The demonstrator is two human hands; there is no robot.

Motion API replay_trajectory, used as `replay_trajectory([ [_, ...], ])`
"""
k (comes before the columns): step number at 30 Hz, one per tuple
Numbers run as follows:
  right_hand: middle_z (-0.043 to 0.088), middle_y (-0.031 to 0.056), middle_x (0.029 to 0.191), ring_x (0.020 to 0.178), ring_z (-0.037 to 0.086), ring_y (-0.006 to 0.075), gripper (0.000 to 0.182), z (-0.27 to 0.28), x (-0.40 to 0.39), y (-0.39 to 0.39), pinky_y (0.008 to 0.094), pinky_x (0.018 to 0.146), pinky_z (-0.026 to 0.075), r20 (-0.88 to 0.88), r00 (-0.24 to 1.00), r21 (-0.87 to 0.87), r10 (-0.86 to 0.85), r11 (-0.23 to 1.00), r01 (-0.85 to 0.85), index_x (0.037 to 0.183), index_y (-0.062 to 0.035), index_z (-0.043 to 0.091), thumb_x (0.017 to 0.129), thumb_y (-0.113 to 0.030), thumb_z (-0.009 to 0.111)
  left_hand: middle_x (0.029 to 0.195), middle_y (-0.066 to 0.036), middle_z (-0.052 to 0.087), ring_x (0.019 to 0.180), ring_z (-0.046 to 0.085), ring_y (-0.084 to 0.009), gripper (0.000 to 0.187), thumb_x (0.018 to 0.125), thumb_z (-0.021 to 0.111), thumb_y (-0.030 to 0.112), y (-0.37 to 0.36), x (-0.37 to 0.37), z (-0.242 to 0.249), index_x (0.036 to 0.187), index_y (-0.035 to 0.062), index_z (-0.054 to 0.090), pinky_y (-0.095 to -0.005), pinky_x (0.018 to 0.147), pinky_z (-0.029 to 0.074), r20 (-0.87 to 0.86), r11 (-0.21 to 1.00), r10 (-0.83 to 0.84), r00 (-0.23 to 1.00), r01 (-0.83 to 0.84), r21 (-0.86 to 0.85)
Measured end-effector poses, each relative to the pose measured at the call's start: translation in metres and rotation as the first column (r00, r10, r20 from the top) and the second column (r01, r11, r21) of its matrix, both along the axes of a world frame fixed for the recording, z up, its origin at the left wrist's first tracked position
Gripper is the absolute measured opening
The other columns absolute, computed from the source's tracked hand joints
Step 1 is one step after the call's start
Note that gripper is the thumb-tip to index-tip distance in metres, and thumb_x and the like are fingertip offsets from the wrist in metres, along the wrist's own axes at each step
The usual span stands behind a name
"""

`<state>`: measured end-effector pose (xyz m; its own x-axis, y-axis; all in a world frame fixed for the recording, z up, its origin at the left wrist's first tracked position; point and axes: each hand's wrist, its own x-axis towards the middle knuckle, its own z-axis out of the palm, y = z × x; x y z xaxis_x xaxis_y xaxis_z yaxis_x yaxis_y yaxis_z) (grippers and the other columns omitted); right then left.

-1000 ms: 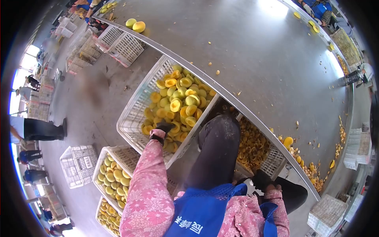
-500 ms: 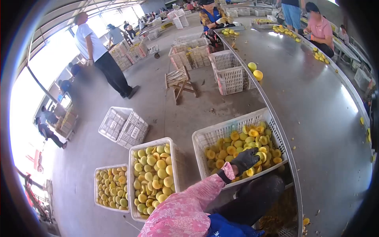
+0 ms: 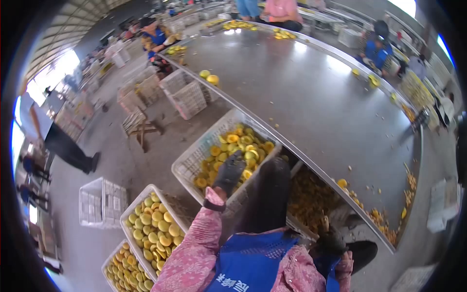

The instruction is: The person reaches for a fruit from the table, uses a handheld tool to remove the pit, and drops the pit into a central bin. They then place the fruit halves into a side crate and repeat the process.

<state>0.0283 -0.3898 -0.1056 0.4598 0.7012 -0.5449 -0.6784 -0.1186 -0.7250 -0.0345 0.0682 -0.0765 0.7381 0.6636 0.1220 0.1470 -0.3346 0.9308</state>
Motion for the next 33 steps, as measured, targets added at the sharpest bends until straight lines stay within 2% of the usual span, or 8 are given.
replay_trajectory([
  [1,0.061,0.0064,0.079,0.063,0.059,0.0126,0.028,0.074,-0.026,0.020,0.0281,0.048,0.046,0.504,0.864,-0.235,0.009,0.964,0.127,0.103,-0.0067,0.053,0.082,-0.023,0.062,0.093,-0.001,0.060,0.066,0.048,-0.0045,0.038,0.085,0.059,0.011,-0.009,-0.001,0.013,0.121,0.0014,0.052,-0.0192,0.060,0.043,0.024,0.990,-0.001,1.000,0.004,-0.141],
  [9,0.053,-0.0029,0.067,0.053,0.050,0.0054,0.026,0.117,-0.019,-0.064,0.0184,0.043,0.037,0.525,0.455,0.020,-0.719,0.545,0.838,0.110,-0.0083,0.054,0.086,-0.020,0.059,0.096,-0.003,0.061,0.076,0.052,-0.0036,0.038,0.086,0.057,0.009,-0.073,0.087,0.062,0.123,0.0024,0.051,-0.0175,0.063,0.043,0.238,0.910,-0.407,0.882,0.371,0.185],
  [11,0.052,-0.0025,0.066,0.051,0.048,0.0053,0.026,0.117,-0.008,-0.083,0.0188,0.042,0.036,0.539,0.383,0.040,-0.750,0.478,0.878,0.109,-0.0080,0.054,0.086,-0.019,0.059,0.103,-0.006,0.061,0.089,0.055,-0.0076,0.037,0.086,0.056,0.009,-0.102,0.108,0.073,0.122,0.0011,0.051,-0.0207,0.075,0.045,0.126,0.875,-0.477,0.870,0.484,-0.025],
  [17,0.051,0.0000,0.065,0.046,0.043,0.0051,0.023,0.103,0.039,-0.144,0.0202,0.040,0.035,0.660,0.014,0.221,-0.751,0.212,0.952,0.106,-0.0073,0.052,0.087,-0.019,0.057,0.108,-0.018,0.060,0.098,0.059,-0.0289,0.050,0.082,0.057,0.034,-0.142,0.178,0.089,0.120,0.0017,0.052,-0.0333,0.088,0.044,-0.665,0.524,-0.337,0.667,0.719,0.456],
  [19,0.052,0.0004,0.068,0.046,0.043,0.0060,0.026,0.080,0.056,-0.172,0.0198,0.041,0.036,0.692,-0.072,0.187,-0.718,0.083,0.979,0.112,-0.0069,0.051,0.088,-0.016,0.055,0.113,-0.020,0.057,0.104,0.055,-0.0346,0.057,0.080,0.055,0.043,-0.140,0.198,0.106,0.119,0.0015,0.052,-0.0367,0.091,0.042,-0.841,0.224,-0.347,0.415,0.907,0.355],
  [21,0.052,-0.0003,0.070,0.049,0.044,0.0059,0.024,0.061,0.070,-0.184,0.0189,0.044,0.037,0.698,-0.182,0.201,-0.693,-0.054,0.978,0.110,-0.0085,0.051,0.087,-0.016,0.056,0.113,-0.020,0.057,0.107,0.053,-0.0344,0.056,0.080,0.055,0.043,-0.143,0.226,0.098,0.118,0.0012,0.053,-0.0369,0.092,0.042,-0.938,0.384,-0.331,0.102,0.923,-0.035],
  [29,0.055,0.0000,0.081,0.055,0.047,0.0027,0.030,0.069,0.098,-0.174,0.0175,0.044,0.039,0.818,0.004,-0.086,-0.575,-0.116,0.990,0.116,-0.0084,0.046,0.088,-0.009,0.054,0.115,-0.025,0.054,0.107,0.054,-0.0332,0.076,0.079,0.063,0.039,-0.256,0.260,0.106,0.132,-0.0038,0.030,-0.0357,0.092,0.041,-0.827,0.276,-0.523,-0.206,0.877,-0.393],
  [33,0.056,0.0019,0.095,0.059,0.048,0.0030,0.038,0.072,0.094,-0.172,0.0179,0.048,0.043,0.807,0.010,-0.127,-0.591,-0.156,0.980,0.122,-0.0084,0.040,0.087,-0.008,0.055,0.116,-0.018,0.051,0.103,0.053,-0.0228,0.077,0.078,0.067,0.030,-0.341,0.265,0.084,0.136,0.0015,0.025,-0.0305,0.089,0.042,-0.350,0.255,-0.911,-0.220,0.367,-0.895],
])
